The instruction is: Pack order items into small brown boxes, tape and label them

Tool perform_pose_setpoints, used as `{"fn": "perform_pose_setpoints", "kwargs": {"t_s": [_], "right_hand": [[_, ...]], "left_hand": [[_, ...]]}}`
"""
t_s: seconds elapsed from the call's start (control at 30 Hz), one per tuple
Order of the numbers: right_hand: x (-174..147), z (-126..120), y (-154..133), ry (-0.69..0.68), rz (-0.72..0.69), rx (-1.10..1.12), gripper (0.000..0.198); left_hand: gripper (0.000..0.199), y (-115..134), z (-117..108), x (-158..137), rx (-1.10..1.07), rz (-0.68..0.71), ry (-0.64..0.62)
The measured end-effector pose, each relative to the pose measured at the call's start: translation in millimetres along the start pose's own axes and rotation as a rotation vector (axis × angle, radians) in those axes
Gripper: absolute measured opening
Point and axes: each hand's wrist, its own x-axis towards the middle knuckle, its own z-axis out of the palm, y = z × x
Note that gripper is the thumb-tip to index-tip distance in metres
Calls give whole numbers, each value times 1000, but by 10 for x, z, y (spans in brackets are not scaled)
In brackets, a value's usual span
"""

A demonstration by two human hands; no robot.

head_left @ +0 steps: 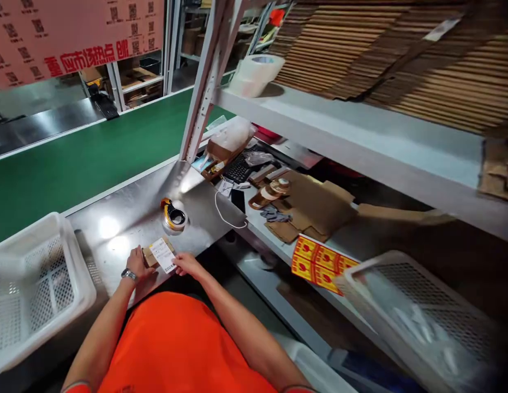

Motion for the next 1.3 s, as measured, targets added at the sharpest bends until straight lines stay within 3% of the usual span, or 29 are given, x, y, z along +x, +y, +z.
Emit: {"fn": "perform_pose_setpoints", "kwargs": {"t_s": [0.07, 0.2, 0.3, 0.4, 0.6, 0.8, 1.17, 1.3], "right_hand": [[61, 81, 43, -12, 25, -10, 28], [172, 220, 103, -8, 52, -12, 27], [248, 278, 121, 7, 61, -15, 29], [304, 291, 126, 26, 65, -21, 31], [366, 270, 128, 48, 74, -47, 30], [352, 220, 136, 31, 72, -75, 29], [418, 110, 72, 51, 38, -205, 26], [418, 36, 39, 86, 6, -269, 30]], "left_hand": [[95, -143, 10, -18, -30, 11, 33], [66, -361, 56, -31, -123, 92, 184], [56, -338, 123, 23, -127, 157, 235], [52, -173, 195, 129, -19, 228, 200], [59, 140, 318, 286, 140, 313, 61], [67, 132, 391, 224, 214, 304, 21], [89, 436, 263, 245, 173, 188, -3], [88, 495, 235, 251, 141, 155, -24]]}}
